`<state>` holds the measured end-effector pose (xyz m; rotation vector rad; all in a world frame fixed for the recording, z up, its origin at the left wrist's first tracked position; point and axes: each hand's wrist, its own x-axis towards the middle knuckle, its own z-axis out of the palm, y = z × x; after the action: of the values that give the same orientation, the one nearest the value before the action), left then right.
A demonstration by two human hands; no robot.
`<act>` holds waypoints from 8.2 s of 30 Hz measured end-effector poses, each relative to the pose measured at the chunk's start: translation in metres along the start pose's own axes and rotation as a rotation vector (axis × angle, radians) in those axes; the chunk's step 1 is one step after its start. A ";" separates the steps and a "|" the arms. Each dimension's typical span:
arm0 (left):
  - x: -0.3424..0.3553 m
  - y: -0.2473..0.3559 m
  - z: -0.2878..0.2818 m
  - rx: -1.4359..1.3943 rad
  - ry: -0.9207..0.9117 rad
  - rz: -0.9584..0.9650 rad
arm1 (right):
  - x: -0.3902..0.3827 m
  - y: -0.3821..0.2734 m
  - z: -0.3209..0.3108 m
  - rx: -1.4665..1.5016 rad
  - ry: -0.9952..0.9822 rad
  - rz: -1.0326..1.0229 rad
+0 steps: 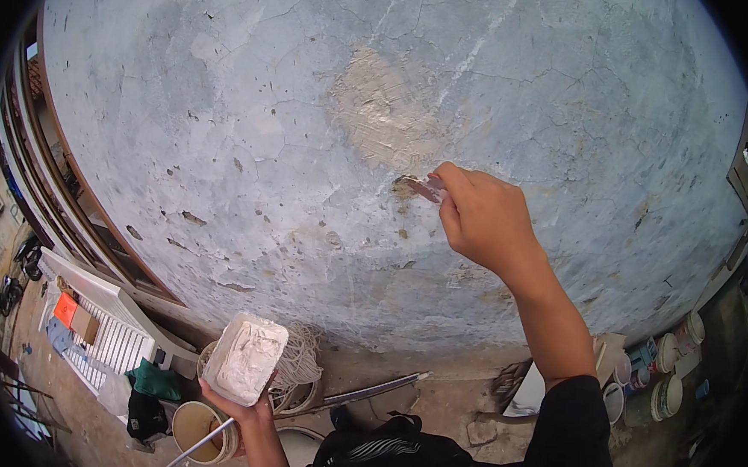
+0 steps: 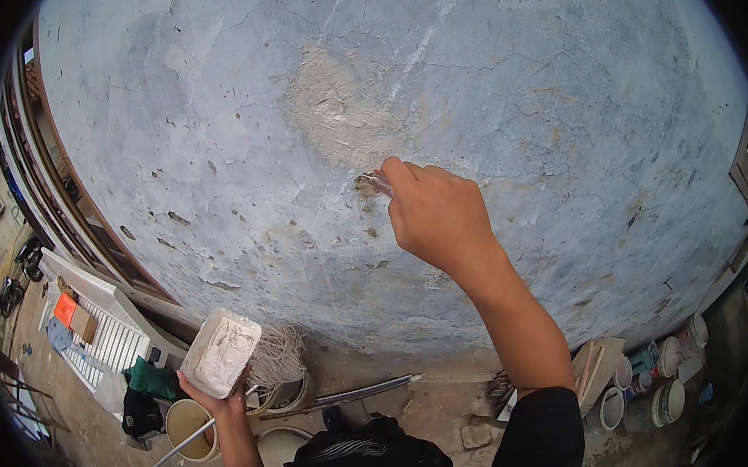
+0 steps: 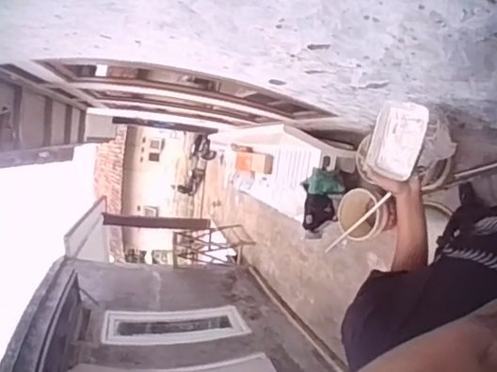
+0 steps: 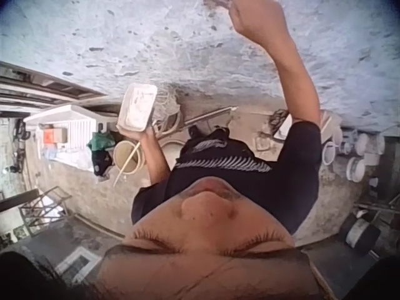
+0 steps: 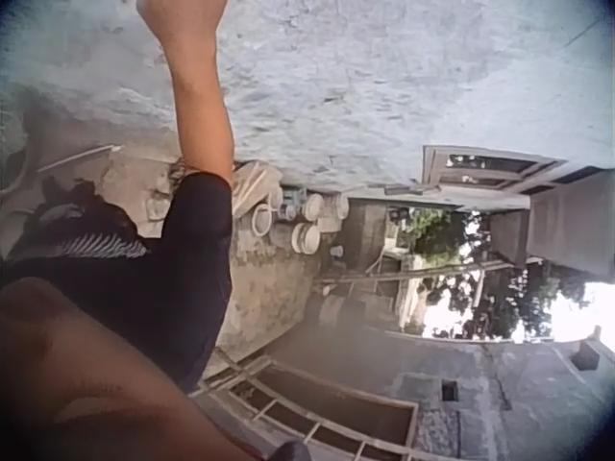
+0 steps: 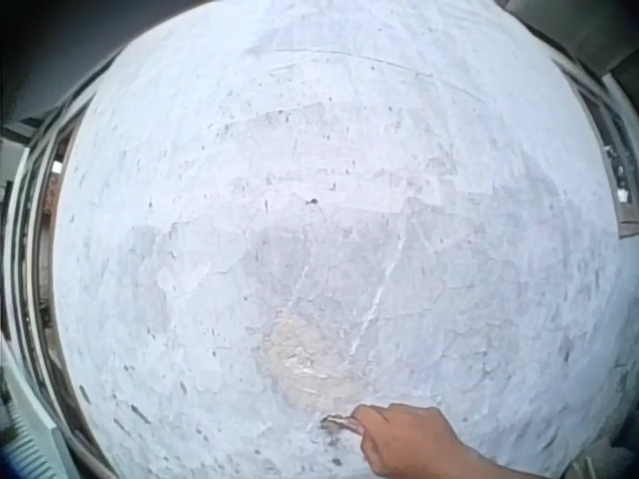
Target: The recorder uses a putty knife to apply plaster compound to a damaged exterior wall.
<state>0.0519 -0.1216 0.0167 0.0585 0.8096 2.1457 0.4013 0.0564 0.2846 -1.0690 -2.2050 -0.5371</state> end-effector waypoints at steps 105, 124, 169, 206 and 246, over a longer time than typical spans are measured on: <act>-0.011 0.015 -0.031 -0.094 0.052 0.162 | -0.049 -0.001 0.038 0.379 0.173 0.348; -0.008 0.016 -0.026 -0.089 0.088 0.147 | -0.058 0.000 0.073 0.525 0.335 0.399; 0.016 0.004 -0.069 -0.119 0.059 0.170 | -0.038 -0.037 0.072 0.455 0.356 0.245; 0.007 0.000 -0.041 -0.047 0.086 0.083 | -0.045 -0.034 0.053 0.339 0.282 0.255; 0.100 -0.053 0.034 -0.213 -0.314 -0.565 | -0.044 -0.037 0.069 0.344 0.642 0.525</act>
<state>0.0325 -0.0084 -0.0091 0.0475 0.3533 1.6184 0.3678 0.0513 0.2013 -1.0456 -1.3290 -0.2062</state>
